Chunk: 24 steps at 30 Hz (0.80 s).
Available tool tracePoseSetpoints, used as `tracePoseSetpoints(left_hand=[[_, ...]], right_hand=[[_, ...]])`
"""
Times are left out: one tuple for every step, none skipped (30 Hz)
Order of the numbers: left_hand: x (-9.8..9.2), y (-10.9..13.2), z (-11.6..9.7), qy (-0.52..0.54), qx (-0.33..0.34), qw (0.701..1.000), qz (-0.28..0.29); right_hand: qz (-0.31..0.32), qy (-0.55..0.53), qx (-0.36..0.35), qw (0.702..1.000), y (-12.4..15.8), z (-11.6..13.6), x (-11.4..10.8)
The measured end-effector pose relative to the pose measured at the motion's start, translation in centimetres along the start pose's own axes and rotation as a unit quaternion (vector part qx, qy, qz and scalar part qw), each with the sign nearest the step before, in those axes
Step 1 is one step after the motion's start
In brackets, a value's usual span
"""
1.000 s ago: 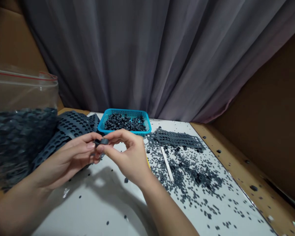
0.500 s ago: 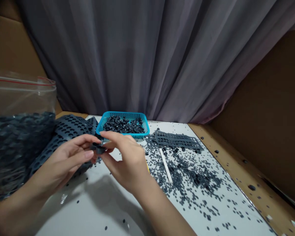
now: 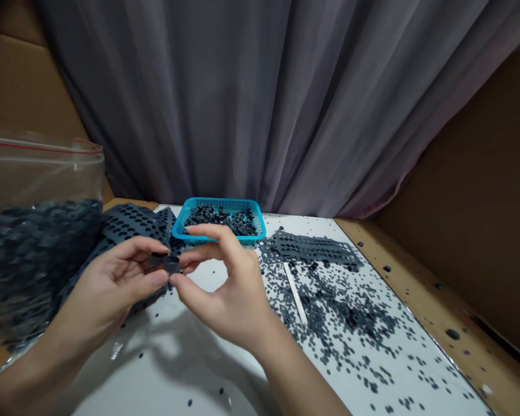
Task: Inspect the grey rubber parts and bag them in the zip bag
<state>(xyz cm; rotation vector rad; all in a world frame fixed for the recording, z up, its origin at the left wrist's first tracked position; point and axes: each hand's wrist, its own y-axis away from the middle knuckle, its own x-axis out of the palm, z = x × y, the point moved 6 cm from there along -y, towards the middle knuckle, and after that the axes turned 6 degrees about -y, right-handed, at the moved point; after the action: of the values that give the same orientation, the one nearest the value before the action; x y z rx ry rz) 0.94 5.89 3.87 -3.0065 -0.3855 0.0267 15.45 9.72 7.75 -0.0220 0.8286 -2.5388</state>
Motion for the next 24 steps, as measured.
tracePoseSetpoints(left_hand=[[0.0,0.1,0.0,0.001,0.0,1.0,0.005],[0.1,0.1,-0.1,0.0,-0.002,1.0,0.008],[0.0,0.2,-0.1,-0.002,-0.004,1.0,0.009],[0.0,0.2,0.0,-0.003,-0.005,1.0,0.009],[0.0,0.3,0.0,-0.004,-0.005,1.0,0.008],[-0.1,0.3,0.0,-0.003,-0.004,1.0,0.006],[-0.1,0.3,0.1,-0.001,-0.001,1.0,0.005],[-0.1,0.3,0.1,0.0,0.003,1.0,0.004],[-0.1,0.3,0.1,0.0,0.006,1.0,0.004],[-0.1,0.2,0.1,-0.004,0.009,1.0,0.004],[-0.1,0.0,0.1,-0.011,0.011,1.0,0.005],[0.0,-0.2,0.2,-0.023,0.013,1.0,0.009],[0.0,-0.5,0.3,-0.041,0.011,0.999,0.015],[0.1,-0.9,0.5,-0.06,0.007,0.998,0.024],[0.0,-1.3,0.7,-0.08,0.001,0.996,0.032],[-0.1,-1.9,1.1,-0.097,-0.007,0.995,0.038],[-0.3,-2.4,1.4,-0.107,-0.014,0.993,0.037],[-0.8,-3.0,1.8,-0.112,-0.02,0.993,0.027],[-1.2,-3.6,2.1,-0.11,-0.024,0.994,0.014],[-1.8,-4.0,2.5,-0.103,-0.029,0.994,0.0],[-2.2,-4.4,2.8,-0.092,-0.036,0.995,-0.011],[-2.6,-4.7,3.0,-0.078,-0.042,0.996,-0.018],[-2.9,-4.9,3.2,-0.066,-0.048,0.996,-0.022],[-3.1,-5.0,3.3,-0.054,-0.051,0.997,-0.024]], right_hand=[[0.001,-0.016,0.012,1.0,0.0,-0.1,0.0],[0.002,-0.03,0.021,0.999,0.0,-0.3,0.0],[0.004,-0.041,0.027,0.999,-0.1,-0.3,0.0],[0.005,-0.05,0.032,0.998,-0.1,-0.4,0.0],[0.004,-0.056,0.036,0.998,-0.1,-0.5,0.0],[0.002,-0.06,0.041,0.997,-0.1,-0.6,0.0],[0.0,-0.064,0.044,0.997,-0.1,-0.6,0.0],[-0.001,-0.067,0.047,0.997,-0.1,-0.7,0.0],[-0.001,-0.071,0.05,0.996,-0.1,-0.8,0.0],[0.0,-0.074,0.051,0.996,-0.2,-1.0,0.1],[0.005,-0.076,0.052,0.996,-0.3,-1.2,0.1],[0.01,-0.075,0.055,0.996,-0.5,-1.6,0.1],[0.015,-0.071,0.06,0.996,-0.7,-2.2,0.0],[0.022,-0.066,0.069,0.995,-0.9,-2.9,0.0],[0.032,-0.06,0.082,0.994,-1.1,-3.9,0.0],[0.047,-0.052,0.1,0.993,-1.3,-5.1,0.0],[0.066,-0.039,0.121,0.99,-1.3,-6.5,0.2],[0.092,-0.016,0.141,0.986,-1.3,-8.1,0.5],[0.121,0.018,0.157,0.98,-1.0,-9.6,0.9],[0.146,0.061,0.167,0.973,-0.7,-11.1,1.3],[0.174,0.106,0.168,0.965,-0.3,-12.5,1.7],[0.195,0.128,0.169,0.958,0.2,-13.7,2.2],[0.213,0.144,0.168,0.952,0.7,-14.7,2.6],[0.227,0.154,0.164,0.947,1.1,-15.5,2.9]])
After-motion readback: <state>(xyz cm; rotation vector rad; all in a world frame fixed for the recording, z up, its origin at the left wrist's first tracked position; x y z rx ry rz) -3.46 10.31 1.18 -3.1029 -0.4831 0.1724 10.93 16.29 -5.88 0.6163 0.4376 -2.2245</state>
